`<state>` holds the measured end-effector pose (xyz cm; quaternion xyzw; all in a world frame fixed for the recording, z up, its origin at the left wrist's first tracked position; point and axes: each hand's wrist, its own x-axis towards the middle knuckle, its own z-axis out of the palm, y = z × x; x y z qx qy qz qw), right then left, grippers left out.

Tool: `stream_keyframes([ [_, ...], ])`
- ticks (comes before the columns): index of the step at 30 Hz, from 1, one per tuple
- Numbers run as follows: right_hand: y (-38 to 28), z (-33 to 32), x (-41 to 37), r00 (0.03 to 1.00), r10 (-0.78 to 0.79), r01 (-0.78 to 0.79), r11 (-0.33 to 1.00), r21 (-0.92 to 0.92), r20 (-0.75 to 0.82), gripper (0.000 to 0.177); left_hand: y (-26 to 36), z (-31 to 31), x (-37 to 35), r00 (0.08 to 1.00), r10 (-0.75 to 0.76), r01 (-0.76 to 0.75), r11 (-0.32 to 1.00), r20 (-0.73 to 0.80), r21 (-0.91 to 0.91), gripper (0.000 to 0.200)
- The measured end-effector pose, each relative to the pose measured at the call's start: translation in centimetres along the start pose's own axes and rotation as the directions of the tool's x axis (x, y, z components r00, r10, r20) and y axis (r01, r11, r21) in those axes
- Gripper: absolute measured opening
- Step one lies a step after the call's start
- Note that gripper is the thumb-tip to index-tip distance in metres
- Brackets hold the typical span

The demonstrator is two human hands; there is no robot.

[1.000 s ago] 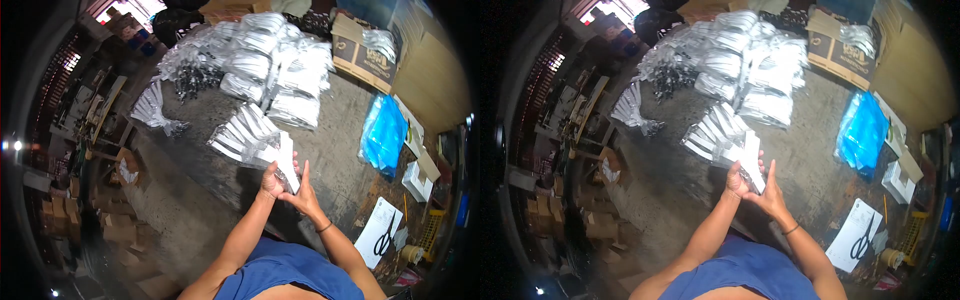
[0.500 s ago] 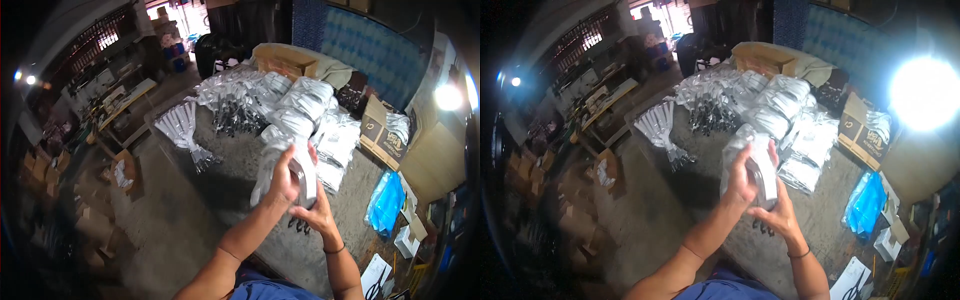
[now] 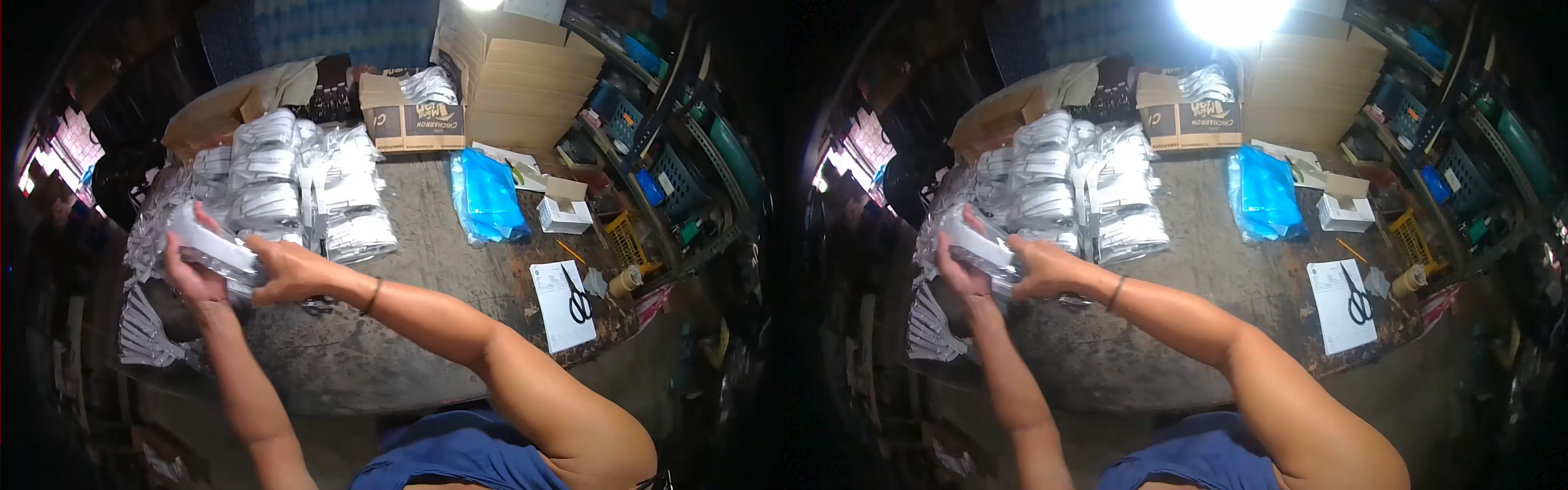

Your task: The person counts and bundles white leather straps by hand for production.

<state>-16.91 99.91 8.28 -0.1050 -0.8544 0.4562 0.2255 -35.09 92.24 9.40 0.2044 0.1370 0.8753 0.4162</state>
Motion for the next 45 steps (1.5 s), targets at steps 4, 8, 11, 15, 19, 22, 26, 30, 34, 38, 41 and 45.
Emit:
stream_keyframes([
  [4,5.3,0.0,-6.1,0.979,0.166,-0.157,0.984,-0.085,0.117,0.059,-8.5,-4.8,-5.6,0.998,-0.067,0.067,0.997,0.003,0.041,0.057],
  [8,13.8,2.3,-15.3,0.851,0.48,-0.465,0.877,-0.117,0.214,0.059,-19.4,-13.3,-12.7,0.952,-0.179,0.179,0.984,-0.25,-0.024,0.051],
  [11,17.7,2.8,-21.2,0.744,0.613,-0.554,0.788,-0.267,0.265,0.061,-26.2,-17.7,-18.2,0.828,-0.278,0.199,0.958,-0.487,-0.208,0.054],
  [15,19.3,1.8,-25.0,0.668,0.672,-0.593,0.741,-0.316,0.319,0.063,-29.1,-17.2,-21.9,0.805,-0.294,0.216,0.954,-0.515,-0.208,0.055],
  [19,20.3,0.1,-25.8,0.685,0.656,-0.51,0.743,-0.433,0.318,0.058,-31.7,-17.9,-23.2,0.767,-0.281,0.19,0.958,-0.576,-0.215,0.061],
  [22,21.9,-0.8,-26.9,0.749,0.581,-0.418,0.787,-0.453,0.318,0.061,-31.4,-16.0,-23.4,0.71,-0.267,0.167,0.963,-0.652,-0.212,0.043],
  [26,20.9,-3.1,-26.9,0.815,0.514,-0.327,0.79,-0.519,0.269,0.046,-31.3,-15.9,-24.9,0.693,-0.211,0.322,0.946,-0.69,0.034,0.052],
  [30,24.0,-4.3,-29.0,0.831,0.526,-0.346,0.743,-0.573,0.18,0.048,-28.8,-12.4,-27.1,0.562,-0.213,0.654,0.705,-0.799,0.273,0.055],
  [34,27.1,-9.6,-30.8,0.949,0.308,-0.273,0.905,-0.325,0.061,0.036,-27.6,-11.5,-29.6,0.571,-0.185,0.774,0.446,-0.8,0.45,0.045],
  [38,34.9,-17.4,-32.1,0.82,0.139,-0.422,0.802,-0.423,-0.555,0.024,-28.3,-9.8,-29.6,0.736,-0.02,0.641,0.344,-0.677,0.686,0.033],
  [41,37.3,-22.5,-31.6,0.713,0.333,-0.654,0.632,-0.415,-0.617,0.022,-31.3,-7.1,-27.1,0.883,-0.042,0.467,0.192,-0.468,0.863,0.027],
  [45,39.8,-26.5,-28.6,0.468,0.806,-0.879,0.466,-0.099,-0.362,0.039,-38.2,-2.0,-21.4,0.9,-0.362,0.268,0.024,-0.241,0.963,0.029],
])
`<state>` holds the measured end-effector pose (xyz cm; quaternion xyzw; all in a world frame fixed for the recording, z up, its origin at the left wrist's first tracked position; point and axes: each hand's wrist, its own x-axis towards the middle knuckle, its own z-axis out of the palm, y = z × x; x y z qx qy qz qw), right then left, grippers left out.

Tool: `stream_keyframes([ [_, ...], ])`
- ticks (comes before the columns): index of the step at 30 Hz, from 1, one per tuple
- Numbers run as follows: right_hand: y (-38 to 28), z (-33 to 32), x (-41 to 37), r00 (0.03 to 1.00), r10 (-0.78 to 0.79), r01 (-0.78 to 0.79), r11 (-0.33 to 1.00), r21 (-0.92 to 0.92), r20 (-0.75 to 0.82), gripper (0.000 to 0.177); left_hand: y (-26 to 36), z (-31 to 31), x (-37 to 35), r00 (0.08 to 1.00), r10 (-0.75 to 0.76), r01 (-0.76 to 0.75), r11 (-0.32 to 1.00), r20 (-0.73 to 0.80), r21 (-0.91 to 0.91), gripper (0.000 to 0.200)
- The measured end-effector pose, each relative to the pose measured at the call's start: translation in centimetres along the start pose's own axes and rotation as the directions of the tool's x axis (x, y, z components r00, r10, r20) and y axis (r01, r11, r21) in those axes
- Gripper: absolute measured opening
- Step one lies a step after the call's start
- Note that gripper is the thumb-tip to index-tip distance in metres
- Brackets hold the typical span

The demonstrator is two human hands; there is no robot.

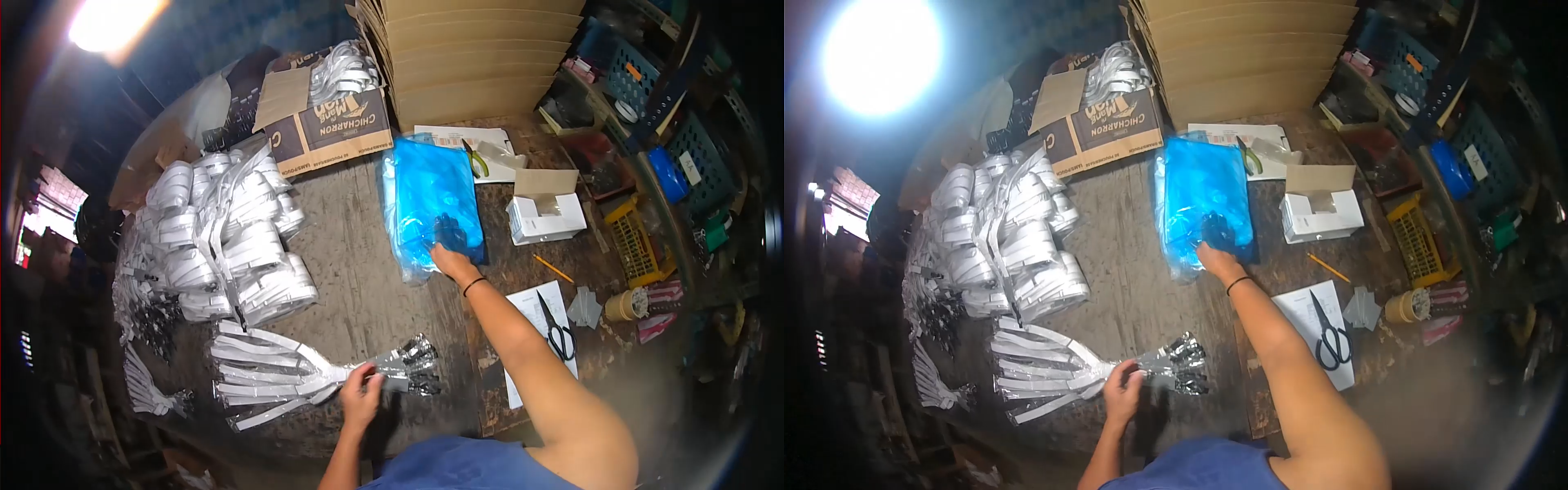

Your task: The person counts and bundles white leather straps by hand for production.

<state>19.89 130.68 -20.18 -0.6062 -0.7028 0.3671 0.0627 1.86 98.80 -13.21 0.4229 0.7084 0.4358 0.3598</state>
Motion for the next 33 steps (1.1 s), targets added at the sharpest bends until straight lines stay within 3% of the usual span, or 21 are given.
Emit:
stream_keyframes([
  [2,-0.2,0.4,1.7,0.995,0.063,-0.059,0.997,0.051,-0.08,0.071,1.9,2.8,4.0,0.961,0.178,-0.207,0.971,0.211,0.122,0.029],
  [3,-0.1,0.7,2.2,0.927,-0.164,0.144,0.986,-0.084,-0.337,0.091,2.5,4.4,5.9,0.926,0.271,-0.313,0.94,0.261,0.135,0.03],
  [4,0.0,0.6,2.8,0.926,-0.162,0.143,0.986,-0.08,-0.342,0.091,2.9,6.0,7.8,0.89,0.34,-0.402,0.9,0.304,0.168,0.032],
  [6,0.2,0.1,3.6,0.909,-0.31,0.215,0.921,-0.325,-0.279,0.09,3.6,8.9,11.4,0.823,0.405,-0.514,0.829,0.398,0.22,0.036],
  [8,0.8,-1.3,3.6,0.929,-0.327,0.244,0.893,-0.378,-0.172,0.085,4.2,11.6,14.9,0.796,0.404,-0.545,0.803,0.451,0.243,0.039],
  [10,1.9,-1.7,3.8,0.932,-0.354,0.34,0.928,-0.153,-0.077,0.077,4.2,14.0,18.2,0.766,0.373,-0.611,0.675,0.524,0.414,0.043],
  [11,3.9,-0.3,4.7,0.9,-0.373,0.344,0.925,-0.159,-0.227,0.067,3.9,14.8,19.6,0.765,0.373,-0.613,0.674,0.525,0.413,0.043],
  [12,4.9,-0.3,4.3,0.899,-0.372,0.343,0.926,-0.159,-0.229,0.067,3.6,15.5,21.0,0.794,0.226,-0.556,0.644,0.564,0.526,0.038],
  [13,5.8,-0.3,3.7,0.818,-0.463,0.416,0.886,-0.204,-0.34,0.057,3.2,16.2,21.9,0.812,0.071,-0.502,0.593,0.579,0.63,0.034],
  [14,6.3,-0.7,3.2,0.717,-0.542,0.476,0.84,-0.259,-0.439,0.048,2.6,16.6,22.6,0.809,0.07,-0.504,0.594,0.584,0.627,0.034],
  [15,6.1,-0.8,3.1,0.773,-0.361,0.405,0.914,-0.033,-0.521,0.024,1.9,16.9,23.1,0.813,0.123,-0.533,0.55,0.57,0.642,0.029],
  [18,7.2,-1.2,2.6,0.736,-0.514,0.442,0.858,-0.264,-0.44,0.02,1.7,17.4,23.1,0.82,0.206,-0.553,0.526,0.534,0.646,0.024],
  [20,7.2,-1.4,2.3,0.691,-0.555,0.502,0.83,-0.244,-0.464,0.017,2.5,17.4,22.6,0.828,0.348,-0.558,0.582,0.439,0.592,0.026],
  [23,5.4,-2.2,1.5,0.807,-0.407,0.408,0.908,-0.095,-0.427,0.019,4.5,17.9,21.4,0.777,0.53,-0.628,0.612,0.339,0.481,0.027],
  [26,4.3,-2.1,-0.6,0.797,-0.355,0.4,0.916,-0.012,-0.489,0.02,2.3,18.4,21.8,0.724,0.437,-0.685,0.543,0.534,0.486,0.028],
  [27,4.4,-1.5,-0.5,0.804,-0.353,0.37,0.927,-0.062,-0.479,0.021,2.7,18.7,22.5,0.749,0.056,-0.572,0.557,0.66,0.602,0.031],
  [29,6.2,0.1,-1.4,0.811,-0.404,0.415,0.907,-0.071,-0.424,0.022,1.5,19.3,23.1,0.744,0.212,-0.639,0.506,0.634,0.58,0.034],
  [30,6.2,1.3,-2.5,0.724,-0.384,0.497,0.867,0.047,-0.574,0.023,0.4,19.8,23.5,0.722,0.351,-0.689,0.451,0.597,0.568,0.037],
  [31,5.6,0.6,-4.1,0.905,-0.265,0.359,0.896,0.261,-0.333,0.023,-0.7,20.5,23.9,0.722,0.284,-0.686,0.416,0.631,0.597,0.042],
  [32,4.9,-0.5,-5.8,0.928,-0.324,0.367,0.873,0.32,-0.182,0.021,-0.9,20.9,24.4,0.716,0.294,-0.692,0.411,0.633,0.593,0.042],
  [33,3.9,-0.3,-7.2,0.848,-0.377,0.494,0.817,0.298,-0.372,0.017,-1.2,21.0,24.8,0.715,0.31,-0.694,0.426,0.627,0.581,0.042],
])
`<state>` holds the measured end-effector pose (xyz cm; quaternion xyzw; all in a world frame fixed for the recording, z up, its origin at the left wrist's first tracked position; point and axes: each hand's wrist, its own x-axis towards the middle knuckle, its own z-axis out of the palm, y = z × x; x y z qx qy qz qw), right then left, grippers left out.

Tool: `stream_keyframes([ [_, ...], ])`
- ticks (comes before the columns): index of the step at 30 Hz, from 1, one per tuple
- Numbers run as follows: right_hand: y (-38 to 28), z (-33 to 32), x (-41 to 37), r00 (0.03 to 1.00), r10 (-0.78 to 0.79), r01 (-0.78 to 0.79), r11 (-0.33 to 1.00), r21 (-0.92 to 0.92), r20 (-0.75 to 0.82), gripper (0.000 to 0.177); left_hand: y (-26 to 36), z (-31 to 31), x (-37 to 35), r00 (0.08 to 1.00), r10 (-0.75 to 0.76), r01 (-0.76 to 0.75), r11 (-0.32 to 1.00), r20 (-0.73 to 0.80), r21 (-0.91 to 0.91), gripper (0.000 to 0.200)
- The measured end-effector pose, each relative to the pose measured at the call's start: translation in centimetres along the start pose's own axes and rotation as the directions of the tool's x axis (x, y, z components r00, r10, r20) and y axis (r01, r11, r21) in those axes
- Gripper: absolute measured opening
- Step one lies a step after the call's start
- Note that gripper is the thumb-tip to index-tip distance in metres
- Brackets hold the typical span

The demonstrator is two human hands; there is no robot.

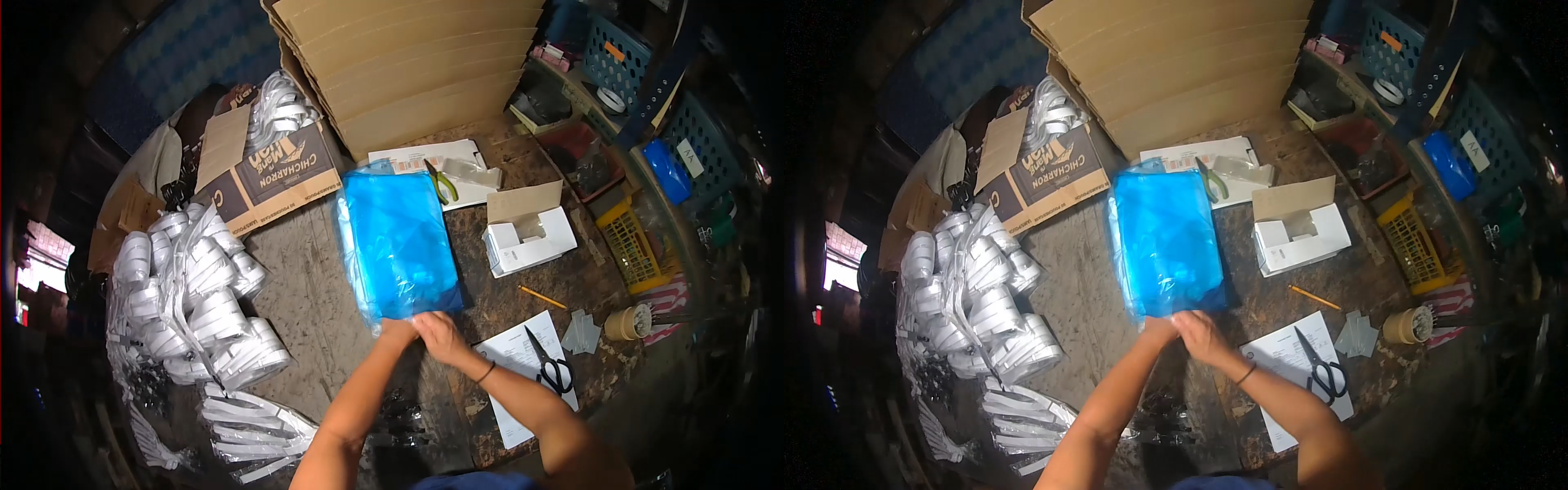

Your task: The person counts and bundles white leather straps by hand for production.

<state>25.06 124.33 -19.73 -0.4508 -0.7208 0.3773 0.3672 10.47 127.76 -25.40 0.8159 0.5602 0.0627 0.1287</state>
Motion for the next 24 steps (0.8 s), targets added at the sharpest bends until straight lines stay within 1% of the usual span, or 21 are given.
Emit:
stream_keyframes([
  [1,-1.4,0.6,-0.3,0.984,-0.043,0.078,0.977,0.2,-0.171,0.013,-0.1,-0.4,2.5,1.0,0.003,-0.003,1.0,-0.016,-0.019,0.043],
  [3,-2.6,-0.1,-1.7,0.977,0.152,-0.086,0.922,0.378,-0.147,0.014,0.2,-0.3,5.6,0.999,0.004,-0.007,0.998,-0.048,-0.059,0.044],
  [5,-5.8,-3.3,-2.4,0.967,0.224,-0.1,0.771,0.629,-0.121,0.011,-0.9,-0.5,6.6,0.997,-0.001,-0.006,0.996,-0.074,-0.094,0.044],
  [6,-8.2,-5.3,-2.8,0.954,0.202,-0.015,0.771,0.637,-0.221,0.012,-1.5,-0.7,7.2,0.996,-0.008,-0.002,0.994,-0.09,-0.11,0.045],
  [7,-9.4,-7.3,-3.5,0.919,0.074,0.156,0.833,0.531,-0.387,0.014,-1.8,-0.9,8.2,0.995,-0.019,0.006,0.992,-0.101,-0.127,0.045],
  [8,-12.5,-10.9,-3.4,0.866,-0.136,0.307,0.904,0.298,-0.481,0.016,-2.2,-1.4,9.6,0.993,-0.031,0.015,0.989,-0.112,-0.146,0.046],
  [9,-13.8,-12.4,-3.5,0.807,-0.076,0.444,0.731,0.517,-0.585,0.022,-3.4,-0.8,7.9,0.992,-0.043,0.023,0.986,-0.121,-0.168,0.046],
  [10,-15.4,-14.1,-2.0,0.789,-0.077,0.601,0.299,0.741,-0.61,0.023,-3.7,-0.8,7.8,0.99,-0.052,0.027,0.982,-0.13,-0.189,0.047],
  [11,-17.1,-15.4,-1.1,0.761,-0.017,0.605,0.38,0.7,-0.649,0.025,-3.6,-0.5,7.6,0.988,-0.056,0.025,0.978,-0.142,-0.209,0.047],
  [12,-14.4,-18.3,-1.5,0.934,0.092,0.287,0.38,0.879,-0.344,0.028,-2.3,-1.9,6.7,0.989,-0.051,0.021,0.977,-0.141,-0.21,0.047],
  [13,-15.4,-17.6,-0.3,0.848,0.27,0.284,0.494,0.822,-0.455,0.025,-0.1,-4.7,5.1,0.981,-0.192,0.17,0.935,-0.042,-0.311,0.046],
  [14,-14.8,-17.1,1.0,0.774,-0.045,0.25,0.938,0.239,-0.632,0.015,1.4,-6.3,3.6,0.945,-0.32,0.322,0.863,0.072,-0.388,0.044],
  [16,-13.2,-16.8,2.3,0.861,0.089,0.153,0.893,0.423,-0.501,0.009,-2.3,0.3,0.1,0.987,0.06,-0.028,0.978,0.15,-0.207,0.04],
  [17,-12.3,-16.6,2.5,0.883,0.185,0.064,0.863,0.501,-0.431,0.014,-2.4,-3.8,-2.4,0.882,-0.049,0.365,0.698,0.468,-0.616,0.034],
  [18,-11.6,-15.9,3.2,0.88,0.185,0.097,0.831,0.548,-0.437,0.011,1.0,-13.2,-5.8,0.943,0.102,0.103,0.816,0.317,-0.568,0.04],
  [19,-11.5,-15.0,3.6,0.879,0.182,0.133,0.794,0.593,-0.441,0.008,0.1,-13.9,-6.9,0.947,0.089,0.106,0.821,0.308,-0.561,0.04],
  [20,-11.8,-14.7,3.5,0.886,0.167,0.145,0.786,0.601,-0.432,0.008,-1.1,-14.3,-8.0,0.971,-0.121,0.232,0.667,0.204,-0.708,0.045],
  [21,-12.2,-14.3,3.5,0.924,0.118,0.14,0.781,0.609,-0.364,0.017,-0.9,-16.3,-9.2,0.929,-0.346,0.29,0.466,0.129,-0.836,0.05],
  [22,-13.0,-13.7,3.5,0.955,0.064,0.135,0.777,0.615,-0.29,0.027,-0.2,-18.0,-10.0,0.94,-0.339,0.116,0.417,-0.036,-0.902,0.06],
  [23,-14.2,-12.9,3.5,0.962,0.035,0.149,0.767,0.624,-0.272,0.027,2.4,-21.7,-10.0,0.918,-0.338,-0.072,0.368,-0.206,-0.927,0.071],
  [24,-15.4,-12.2,3.3,0.972,0.04,0.126,0.741,0.66,-0.23,0.028,4.4,-23.4,-10.2,0.91,-0.272,-0.18,0.418,-0.312,-0.89,0.065],
])
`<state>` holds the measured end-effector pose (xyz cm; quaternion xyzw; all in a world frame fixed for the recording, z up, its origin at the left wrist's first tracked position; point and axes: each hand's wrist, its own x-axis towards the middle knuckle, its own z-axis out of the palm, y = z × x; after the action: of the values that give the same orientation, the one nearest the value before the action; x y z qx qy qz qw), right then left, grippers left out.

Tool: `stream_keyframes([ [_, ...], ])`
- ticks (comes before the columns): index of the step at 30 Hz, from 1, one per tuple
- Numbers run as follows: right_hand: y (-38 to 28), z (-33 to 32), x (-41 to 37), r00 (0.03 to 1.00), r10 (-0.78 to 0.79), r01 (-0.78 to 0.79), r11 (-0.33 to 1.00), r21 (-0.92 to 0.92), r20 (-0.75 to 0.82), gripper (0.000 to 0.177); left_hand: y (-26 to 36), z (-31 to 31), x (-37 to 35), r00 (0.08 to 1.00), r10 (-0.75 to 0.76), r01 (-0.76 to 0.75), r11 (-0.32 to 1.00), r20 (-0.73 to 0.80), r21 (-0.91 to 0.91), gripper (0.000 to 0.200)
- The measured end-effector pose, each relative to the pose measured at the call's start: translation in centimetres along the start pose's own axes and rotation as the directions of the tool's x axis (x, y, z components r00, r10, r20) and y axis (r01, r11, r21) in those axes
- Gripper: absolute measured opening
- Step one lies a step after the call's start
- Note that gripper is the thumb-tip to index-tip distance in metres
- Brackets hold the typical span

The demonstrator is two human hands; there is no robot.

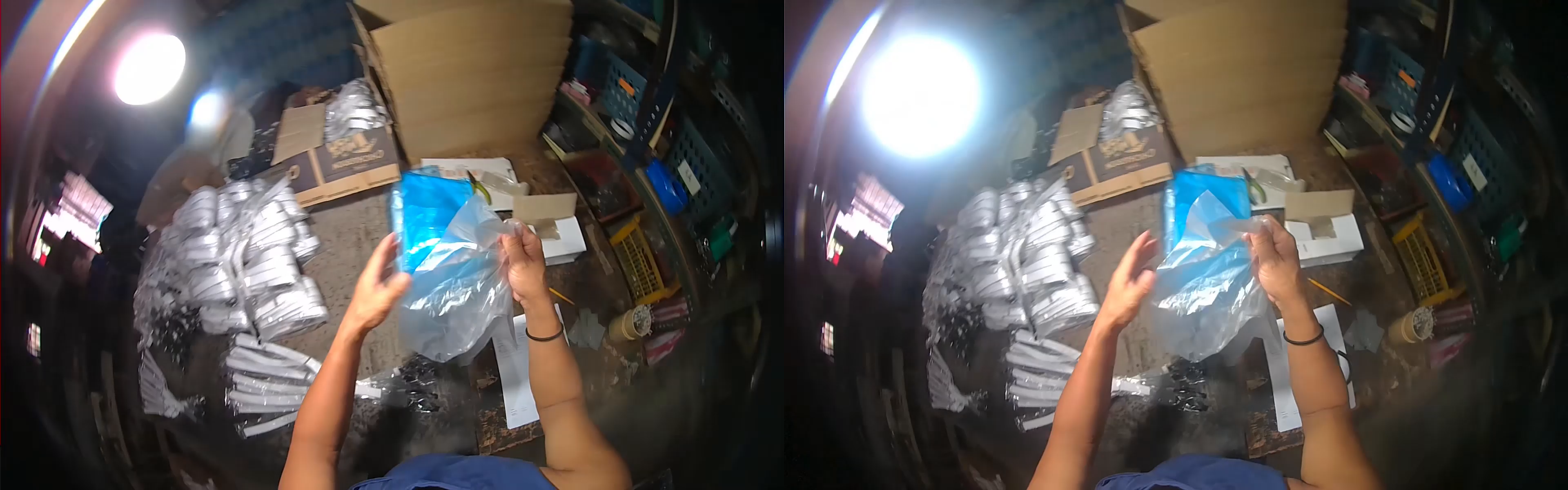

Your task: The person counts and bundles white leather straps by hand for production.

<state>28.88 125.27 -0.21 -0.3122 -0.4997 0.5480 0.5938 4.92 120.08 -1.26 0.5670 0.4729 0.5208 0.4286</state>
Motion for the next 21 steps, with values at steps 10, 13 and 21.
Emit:
stream_keyframes([
  [10,-3.9,5.2,-3.7,0.99,0.084,-0.073,0.993,-0.094,0.117,0.035,8.7,-1.2,-6.7,0.989,0.013,0.013,0.985,0.148,-0.17,0.038],
  [13,-3.5,6.0,-4.7,0.984,-0.079,0.128,0.937,-0.324,0.159,0.032,10.5,-0.9,-9.7,0.998,0.032,-0.033,0.999,-0.063,-0.02,0.024],
  [21,-7.6,9.7,-16.5,0.869,-0.477,0.456,0.666,-0.59,0.133,0.041,7.6,-0.3,-17.0,0.984,-0.099,0.016,0.875,-0.147,-0.483,0.012],
])
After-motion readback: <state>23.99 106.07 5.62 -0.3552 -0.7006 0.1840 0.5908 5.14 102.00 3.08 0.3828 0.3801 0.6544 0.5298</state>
